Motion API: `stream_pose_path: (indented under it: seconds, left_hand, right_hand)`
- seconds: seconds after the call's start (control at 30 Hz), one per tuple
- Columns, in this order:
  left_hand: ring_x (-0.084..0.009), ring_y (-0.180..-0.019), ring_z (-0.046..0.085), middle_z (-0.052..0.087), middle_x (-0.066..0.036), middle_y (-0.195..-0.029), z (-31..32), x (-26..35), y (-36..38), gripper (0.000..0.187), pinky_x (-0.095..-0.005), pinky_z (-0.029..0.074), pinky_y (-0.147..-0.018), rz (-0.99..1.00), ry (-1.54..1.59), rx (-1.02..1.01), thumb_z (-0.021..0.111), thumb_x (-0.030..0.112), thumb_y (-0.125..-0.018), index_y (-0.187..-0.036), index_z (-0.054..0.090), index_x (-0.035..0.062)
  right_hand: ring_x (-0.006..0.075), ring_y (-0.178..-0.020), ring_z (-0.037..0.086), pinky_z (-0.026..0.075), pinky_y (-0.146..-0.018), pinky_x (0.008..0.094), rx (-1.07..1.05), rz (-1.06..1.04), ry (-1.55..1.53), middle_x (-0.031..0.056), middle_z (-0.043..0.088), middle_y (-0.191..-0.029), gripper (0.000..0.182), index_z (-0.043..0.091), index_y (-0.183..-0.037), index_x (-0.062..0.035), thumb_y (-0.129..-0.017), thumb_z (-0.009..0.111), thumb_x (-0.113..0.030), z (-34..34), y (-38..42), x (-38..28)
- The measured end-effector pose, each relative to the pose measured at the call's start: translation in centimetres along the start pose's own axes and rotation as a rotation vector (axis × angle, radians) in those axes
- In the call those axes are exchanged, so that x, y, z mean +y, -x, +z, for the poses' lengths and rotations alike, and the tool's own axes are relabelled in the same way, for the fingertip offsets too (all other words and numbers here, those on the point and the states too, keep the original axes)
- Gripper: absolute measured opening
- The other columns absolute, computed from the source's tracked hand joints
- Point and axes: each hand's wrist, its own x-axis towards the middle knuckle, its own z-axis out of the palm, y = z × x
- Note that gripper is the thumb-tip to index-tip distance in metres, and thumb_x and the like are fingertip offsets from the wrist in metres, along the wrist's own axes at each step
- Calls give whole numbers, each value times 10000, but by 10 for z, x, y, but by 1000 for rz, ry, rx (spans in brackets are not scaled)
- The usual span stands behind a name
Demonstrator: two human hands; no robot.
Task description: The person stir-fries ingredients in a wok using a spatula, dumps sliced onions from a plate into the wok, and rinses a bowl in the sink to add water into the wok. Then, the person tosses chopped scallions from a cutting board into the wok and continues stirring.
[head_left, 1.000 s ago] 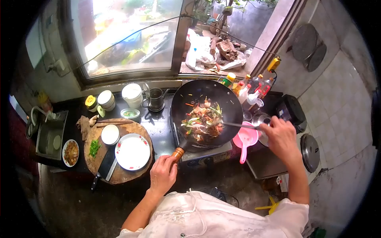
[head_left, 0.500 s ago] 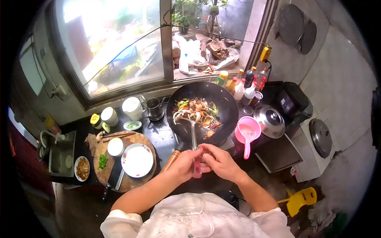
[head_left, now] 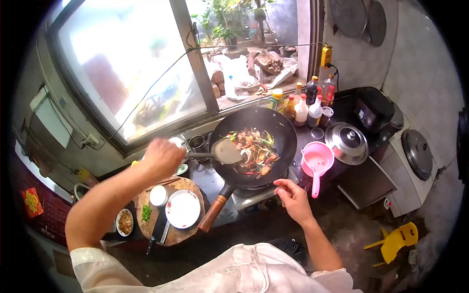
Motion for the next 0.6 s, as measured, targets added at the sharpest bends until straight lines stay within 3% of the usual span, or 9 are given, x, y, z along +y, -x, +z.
stream_pose_path:
  seconds: [0.1,0.13,0.17,0.27,0.3,0.4,0.47,0.57,0.6]
  left_hand:
    - [-120,-597,551,649,11,-721,-54,-12,-16,198,-298,439,-501,25,-236,-48,609,234,-949,-830,716,117]
    - [-130,-619,576,661,5,-728,-55,-9,-24,195,-309,461,-525,30,-232,-12,610,231,-944,-831,720,117]
    - [-139,-640,602,673,-1,-736,-51,-5,-37,192,-320,484,-550,35,-226,25,611,229,-940,-831,723,117]
    - [-199,-778,703,731,-47,-829,-22,31,-90,154,-356,553,-666,26,-113,98,636,203,-897,-823,736,112]
    - [-229,-868,728,748,-65,-849,-23,44,-96,99,-353,561,-709,32,-20,140,663,151,-798,-773,758,138]
    - [-255,-863,726,744,-80,-860,-25,46,-93,93,-378,563,-700,61,47,271,657,142,-785,-778,748,124]
    - [-248,-809,695,677,-68,-774,-14,21,-89,88,-416,526,-673,67,95,293,597,156,-855,-878,677,127]
    - [-189,-708,621,614,-31,-718,-26,-13,-72,108,-355,430,-590,38,52,-1,601,238,-882,-848,684,177]
    - [-286,-827,707,719,-90,-817,-35,-18,-63,130,-413,545,-679,43,41,11,644,186,-762,-813,748,129]
  right_hand:
    - [105,-843,651,510,-749,253,-2,14,9,62,709,-921,239,667,-1156,-11,-949,562,-71,-6,4,2]
    - [106,-838,653,510,-745,253,1,18,18,60,712,-908,236,672,-1150,-11,-950,562,-71,-8,6,4]
    - [28,-611,512,420,-546,194,24,-9,-40,16,686,-857,209,681,-1113,-18,-949,562,-65,-7,8,5]
    - [29,-605,514,422,-544,197,25,-58,-62,18,689,-850,206,684,-1106,-14,-947,563,-66,-8,13,10]
    - [29,-610,518,426,-547,197,12,-60,-56,20,692,-851,202,688,-1099,-14,-947,569,-71,-9,14,7]
    - [29,-605,512,420,-543,195,10,-27,-46,17,690,-843,196,691,-1094,-19,-951,570,-75,-17,18,10]
    - [43,-655,557,450,-585,213,18,16,-39,25,709,-858,206,699,-1101,-29,-949,571,-82,-26,18,12]
    - [36,-618,525,427,-561,202,52,33,-69,19,695,-835,191,699,-1081,-26,-953,566,-76,-28,19,17]
    - [29,-587,498,408,-538,192,67,31,-82,14,683,-819,182,696,-1069,-22,-956,563,-72,-28,21,19]
